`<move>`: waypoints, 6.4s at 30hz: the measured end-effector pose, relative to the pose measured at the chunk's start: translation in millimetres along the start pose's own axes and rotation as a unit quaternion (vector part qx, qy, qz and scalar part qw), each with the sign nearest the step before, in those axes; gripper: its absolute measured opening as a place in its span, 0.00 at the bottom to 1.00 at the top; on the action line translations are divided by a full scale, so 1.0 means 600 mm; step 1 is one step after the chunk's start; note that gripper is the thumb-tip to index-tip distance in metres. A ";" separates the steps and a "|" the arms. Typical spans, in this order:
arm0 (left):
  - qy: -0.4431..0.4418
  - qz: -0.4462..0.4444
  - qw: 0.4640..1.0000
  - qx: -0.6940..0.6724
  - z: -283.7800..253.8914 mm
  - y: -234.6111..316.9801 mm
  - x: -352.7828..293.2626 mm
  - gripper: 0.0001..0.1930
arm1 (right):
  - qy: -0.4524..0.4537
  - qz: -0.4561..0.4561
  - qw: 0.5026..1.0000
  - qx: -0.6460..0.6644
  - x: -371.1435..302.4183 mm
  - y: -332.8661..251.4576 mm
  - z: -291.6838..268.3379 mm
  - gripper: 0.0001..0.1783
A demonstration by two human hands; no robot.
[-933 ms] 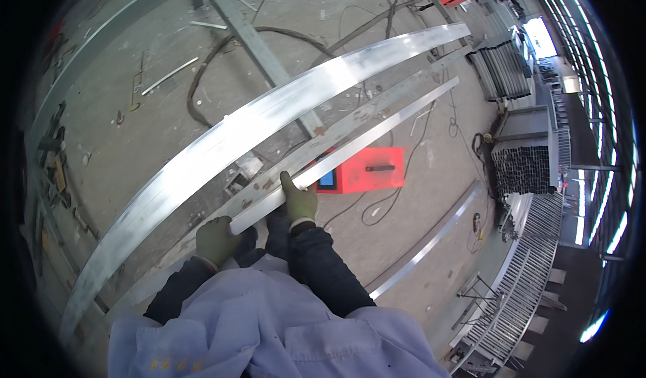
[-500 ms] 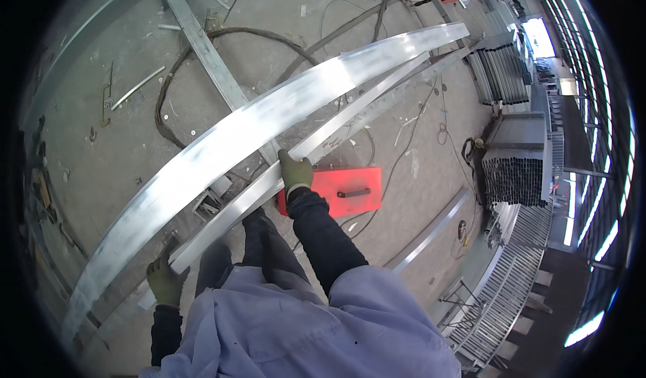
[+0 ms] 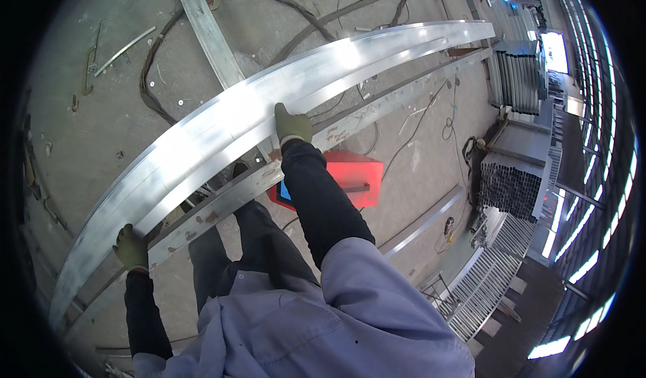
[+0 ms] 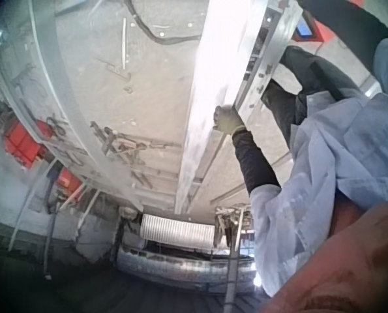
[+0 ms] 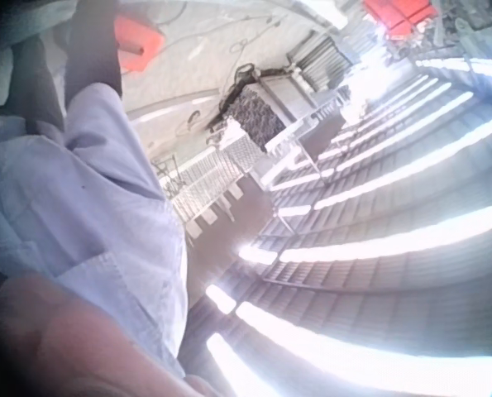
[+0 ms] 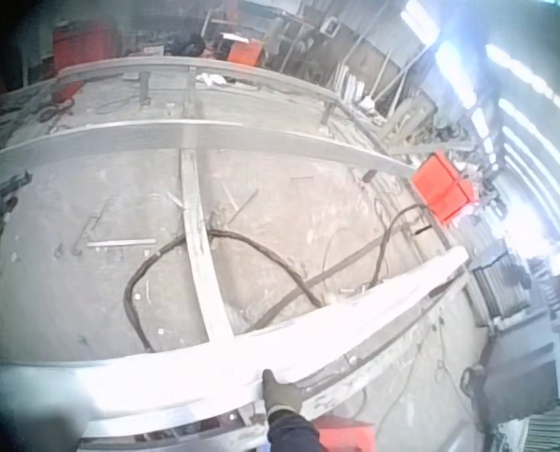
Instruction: The person marks a long curved metal beam with a pencil while holding it steady with the other hand. The person repeatedly repositions the beam on a metal frame and continues marking along its length.
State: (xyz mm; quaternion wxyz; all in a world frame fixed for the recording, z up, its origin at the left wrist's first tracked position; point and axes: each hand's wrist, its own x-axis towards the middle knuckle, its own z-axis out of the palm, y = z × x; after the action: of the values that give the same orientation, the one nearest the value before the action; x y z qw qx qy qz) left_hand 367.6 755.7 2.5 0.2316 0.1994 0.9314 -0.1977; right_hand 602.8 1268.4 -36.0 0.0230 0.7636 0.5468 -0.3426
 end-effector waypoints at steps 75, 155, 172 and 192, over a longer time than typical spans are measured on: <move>0.009 -0.024 0.982 -0.190 0.103 -0.125 0.120 0.27 | 0.074 0.044 0.993 -0.084 0.116 0.011 0.101 0.48; 0.041 0.001 0.977 -0.210 0.191 -0.189 0.136 0.35 | 0.130 0.037 0.990 -0.052 -0.012 -0.032 0.117 0.48; 0.037 0.002 0.976 -0.217 0.192 -0.191 0.140 0.34 | 0.132 0.031 0.990 -0.038 -0.015 -0.028 0.117 0.49; 0.049 -0.011 0.980 -0.192 0.190 -0.187 0.138 0.34 | 0.143 0.025 0.989 -0.021 -0.021 -0.033 0.115 0.49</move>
State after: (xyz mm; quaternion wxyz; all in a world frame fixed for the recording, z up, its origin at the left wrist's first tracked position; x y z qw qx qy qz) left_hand 288.4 632.2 -101.7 0.2174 0.1499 0.9645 -0.0073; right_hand 549.7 1237.8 -74.9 -0.0304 0.8173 0.5327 -0.2176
